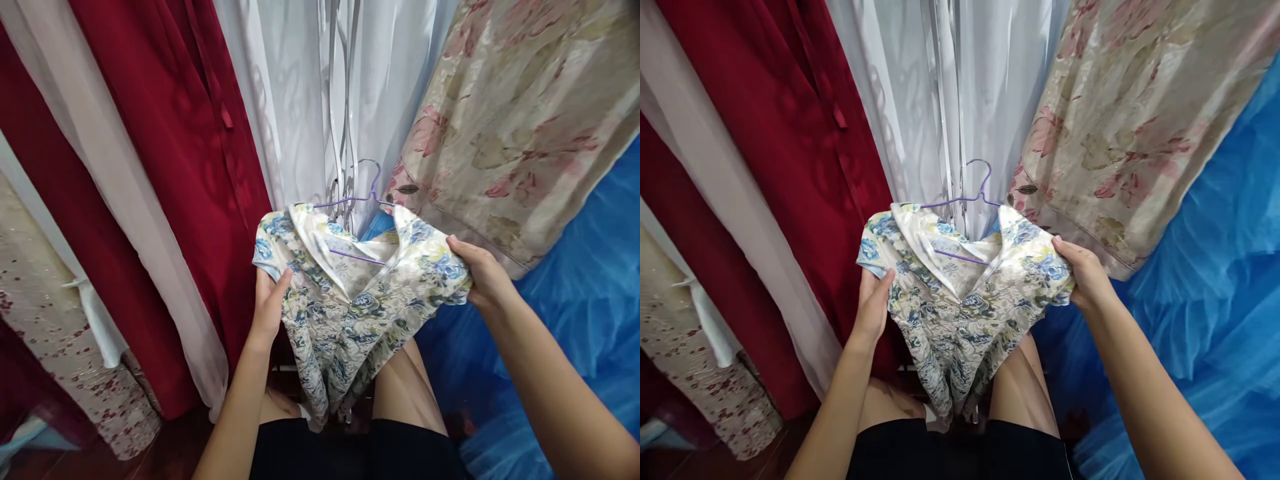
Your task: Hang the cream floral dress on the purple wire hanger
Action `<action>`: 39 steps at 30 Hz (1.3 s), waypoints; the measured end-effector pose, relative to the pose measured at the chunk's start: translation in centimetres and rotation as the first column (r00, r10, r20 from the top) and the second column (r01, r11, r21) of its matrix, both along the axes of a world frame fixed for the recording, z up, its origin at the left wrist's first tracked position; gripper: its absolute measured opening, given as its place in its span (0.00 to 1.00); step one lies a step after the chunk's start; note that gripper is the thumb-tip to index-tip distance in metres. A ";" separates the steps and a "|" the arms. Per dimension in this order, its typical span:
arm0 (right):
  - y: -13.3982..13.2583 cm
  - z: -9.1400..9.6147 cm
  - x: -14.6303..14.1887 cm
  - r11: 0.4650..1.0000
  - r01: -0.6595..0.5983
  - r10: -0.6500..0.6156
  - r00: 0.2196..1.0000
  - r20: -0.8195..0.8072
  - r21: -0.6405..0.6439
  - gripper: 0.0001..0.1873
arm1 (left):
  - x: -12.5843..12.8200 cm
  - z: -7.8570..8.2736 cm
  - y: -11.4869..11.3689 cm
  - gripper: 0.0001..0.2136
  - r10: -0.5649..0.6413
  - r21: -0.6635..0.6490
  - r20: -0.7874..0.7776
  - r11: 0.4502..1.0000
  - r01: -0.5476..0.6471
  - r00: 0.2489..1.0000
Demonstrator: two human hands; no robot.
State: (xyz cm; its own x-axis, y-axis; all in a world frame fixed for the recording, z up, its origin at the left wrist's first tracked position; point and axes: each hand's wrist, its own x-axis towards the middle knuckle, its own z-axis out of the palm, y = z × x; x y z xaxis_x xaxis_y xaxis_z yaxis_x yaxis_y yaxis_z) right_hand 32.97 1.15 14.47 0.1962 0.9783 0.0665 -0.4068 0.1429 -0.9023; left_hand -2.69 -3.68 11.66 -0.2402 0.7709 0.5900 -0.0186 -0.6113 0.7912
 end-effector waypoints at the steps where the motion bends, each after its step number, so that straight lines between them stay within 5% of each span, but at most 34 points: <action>1: 0.1 0.0 -0.5 1.000 -0.028 0.028 0.999 0.015 0.002 0.12 | 0.1 -0.5 0.1 0.37 0.081 0.026 -0.031 0.996 -0.080 0.996; 4: -0.1 -0.2 -1.5 0.995 -0.096 0.096 0.995 0.041 -0.011 0.14 | 0.1 -1.9 -0.1 0.46 0.307 0.132 -0.080 0.946 -0.295 0.948; 7: -0.8 -0.8 -1.5 0.988 -0.145 0.147 0.988 0.051 -0.049 0.16 | -0.4 -2.6 -0.9 0.46 0.425 0.256 -0.110 0.886 -0.388 0.898; 12: -1.1 -0.9 -1.0 0.990 -0.123 0.128 0.989 0.074 -0.066 0.18 | -1.0 -2.6 -2.0 0.16 0.348 0.214 -0.248 0.930 -0.299 0.904; 15: -1.0 -1.3 -0.9 0.997 -0.060 0.063 0.997 0.055 -0.045 0.18 | -0.9 -2.5 -2.3 0.15 0.281 0.135 -0.199 0.957 -0.258 0.939; 20: -3.6 -7.1 -1.8 0.962 0.260 -0.264 0.964 0.036 0.086 0.21 | -0.1 -2.9 -2.7 0.14 0.177 0.045 -0.185 0.984 -0.172 0.967; 22: -5.5 -10.3 -3.2 0.853 0.502 -0.508 0.861 0.003 0.143 0.25 | 0.4 -3.2 -2.9 0.13 0.148 0.016 -0.196 0.989 -0.147 0.969; 24: -7.3 -12.9 -5.5 0.769 0.600 -0.624 0.779 0.058 0.221 0.21 | 1.0 -3.5 -3.0 0.12 0.137 -0.006 -0.191 0.990 -0.141 0.972; 25: -8.0 -13.8 -6.9 0.817 0.531 -0.568 0.810 0.148 0.225 0.17 | 1.3 -3.7 -3.0 0.12 0.140 -0.011 -0.184 0.990 -0.144 0.973; 27: -8.6 -14.9 -9.8 0.970 0.197 -0.237 0.904 0.355 0.145 0.16 | 1.9 -3.9 -3.1 0.11 0.154 -0.006 -0.178 0.987 -0.158 0.972; 30: -7.4 -15.6 -13.4 0.990 -0.136 0.129 0.851 0.509 -0.025 0.22 | 2.4 -4.2 -3.3 0.09 0.193 0.028 -0.216 0.981 -0.191 0.957; 35: -3.4 -17.3 -15.8 0.997 -0.068 0.033 0.779 0.626 0.032 0.18 | 2.3 -4.9 -3.5 0.09 0.229 0.042 -0.295 0.973 -0.227 0.928; 39: -1.9 -17.9 -16.4 0.990 -0.113 0.046 0.834 0.549 0.088 0.18 | 2.2 -5.4 -3.3 0.10 0.264 0.068 -0.338 0.964 -0.257 0.903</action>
